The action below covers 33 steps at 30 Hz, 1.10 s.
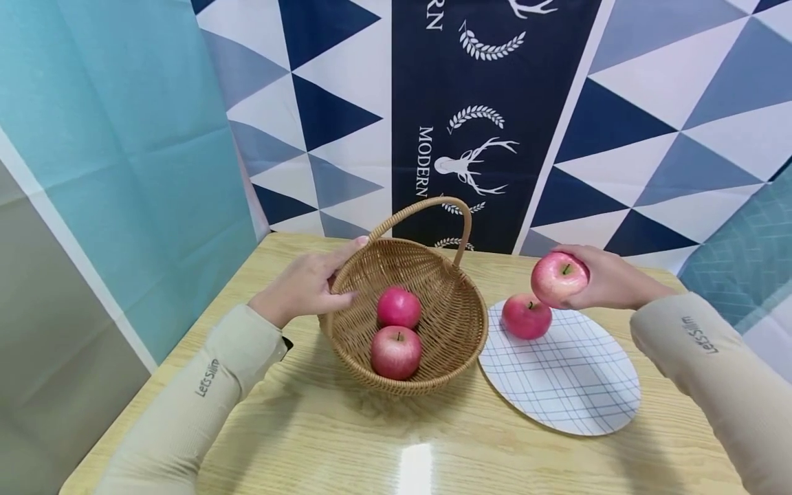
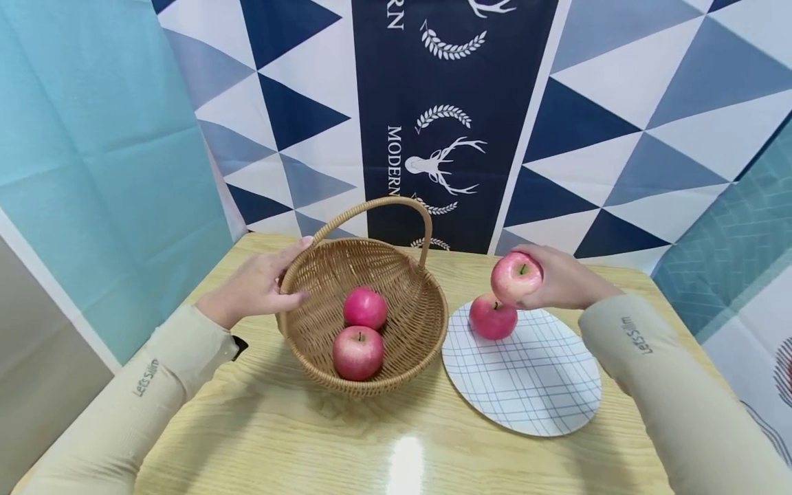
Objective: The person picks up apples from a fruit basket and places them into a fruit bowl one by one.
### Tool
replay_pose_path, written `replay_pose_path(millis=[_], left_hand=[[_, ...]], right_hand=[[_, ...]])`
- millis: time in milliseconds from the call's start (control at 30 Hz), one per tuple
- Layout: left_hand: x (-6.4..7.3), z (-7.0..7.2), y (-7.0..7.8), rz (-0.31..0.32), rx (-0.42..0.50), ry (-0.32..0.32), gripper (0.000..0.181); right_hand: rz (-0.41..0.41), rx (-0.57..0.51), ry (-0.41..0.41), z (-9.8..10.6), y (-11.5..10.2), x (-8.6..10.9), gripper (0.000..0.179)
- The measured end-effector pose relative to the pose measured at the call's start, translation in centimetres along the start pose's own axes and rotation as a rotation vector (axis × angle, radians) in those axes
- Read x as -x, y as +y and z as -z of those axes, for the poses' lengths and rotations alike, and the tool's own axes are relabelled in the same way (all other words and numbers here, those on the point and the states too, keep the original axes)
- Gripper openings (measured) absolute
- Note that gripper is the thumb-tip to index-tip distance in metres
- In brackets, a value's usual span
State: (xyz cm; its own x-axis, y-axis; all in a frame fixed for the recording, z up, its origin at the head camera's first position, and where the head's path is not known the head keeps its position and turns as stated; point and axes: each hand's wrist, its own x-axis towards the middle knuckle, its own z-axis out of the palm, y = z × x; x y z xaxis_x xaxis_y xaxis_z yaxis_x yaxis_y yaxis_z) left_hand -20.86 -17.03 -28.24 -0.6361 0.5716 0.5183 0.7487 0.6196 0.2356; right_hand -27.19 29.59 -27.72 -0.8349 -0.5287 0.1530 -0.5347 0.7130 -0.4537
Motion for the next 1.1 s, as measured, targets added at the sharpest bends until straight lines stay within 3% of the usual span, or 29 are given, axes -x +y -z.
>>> replay_pose_path(millis=[467,800,1100], left_hand=[[-0.2,-0.3,0.0,-0.023,0.005,0.019,0.071],[0.5,0.0,-1.2,-0.077,-0.02,0.053,0.075],[0.5,-0.1,-1.6,-0.036,-0.015,0.039,0.072]], right_hand=[[-0.153,0.079,0.089,1.0,3.8,4.8,0.082],[-0.256,0.068,0.052,1.4,4.4,6.7,0.088],[-0.298,-0.037,0.17,-0.9,5.7,8.4,0.088]])
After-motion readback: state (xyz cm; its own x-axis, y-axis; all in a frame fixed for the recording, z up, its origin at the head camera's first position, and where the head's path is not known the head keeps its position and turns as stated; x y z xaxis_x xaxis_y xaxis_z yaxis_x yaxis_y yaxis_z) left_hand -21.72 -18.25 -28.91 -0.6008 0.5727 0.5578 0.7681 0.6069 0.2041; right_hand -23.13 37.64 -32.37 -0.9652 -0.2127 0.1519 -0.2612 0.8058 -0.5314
